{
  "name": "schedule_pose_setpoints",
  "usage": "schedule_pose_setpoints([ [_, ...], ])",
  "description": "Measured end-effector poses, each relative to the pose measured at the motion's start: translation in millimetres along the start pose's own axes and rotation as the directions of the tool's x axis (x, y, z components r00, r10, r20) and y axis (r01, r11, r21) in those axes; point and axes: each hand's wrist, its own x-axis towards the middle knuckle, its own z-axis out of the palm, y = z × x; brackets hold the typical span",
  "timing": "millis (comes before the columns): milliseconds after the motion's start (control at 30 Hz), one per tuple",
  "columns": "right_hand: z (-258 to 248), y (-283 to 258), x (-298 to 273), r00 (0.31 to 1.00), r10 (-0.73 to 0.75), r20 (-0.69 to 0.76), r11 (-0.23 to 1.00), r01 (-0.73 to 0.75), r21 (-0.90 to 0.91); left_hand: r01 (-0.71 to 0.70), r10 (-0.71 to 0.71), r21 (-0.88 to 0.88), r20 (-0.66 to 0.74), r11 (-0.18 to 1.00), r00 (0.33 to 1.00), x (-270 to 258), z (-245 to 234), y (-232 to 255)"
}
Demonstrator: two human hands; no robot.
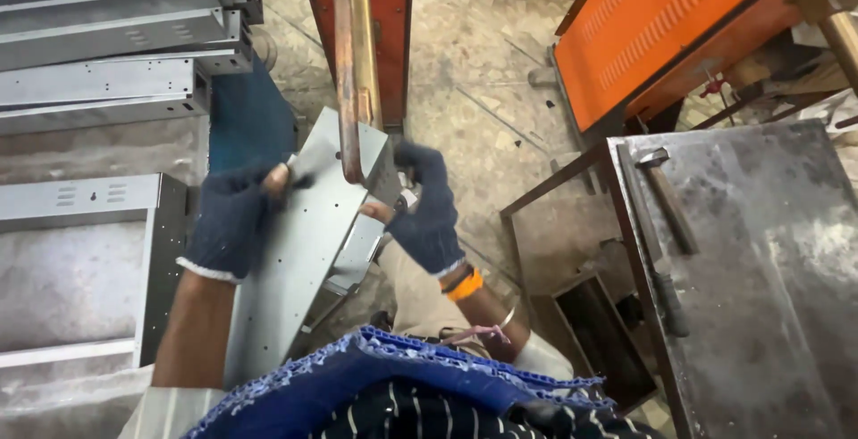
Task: The recorder uses a spot welding machine to join metal plates and frames together to assemble a metal enclosure.
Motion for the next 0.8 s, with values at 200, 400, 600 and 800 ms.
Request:
schedule_pose_setpoints([
  [200,-3,-13,-37,0.987,0.123,0.103,0.974,-0.14,0.177,-0.176,0.152,0.065,0.272,0.982,0.95,5,-29,-22],
  [400,19,-62,-33,0.973,0.02,0.229,0.988,-0.055,0.148,-0.243,0.169,0.269,0.271,0.932,0.948,5,-27,-24],
  [600,17,-24,-45,0.982,0.165,0.094,0.93,-0.186,0.317,-0.647,0.571,0.312,0.307,0.696,0.762,-4,12,27],
  [800,-22,9,-4,0.956,0.143,-0.256,0.976,-0.093,0.197,-0.358,0.316,0.517,0.17,0.778,0.933,18,23,19],
])
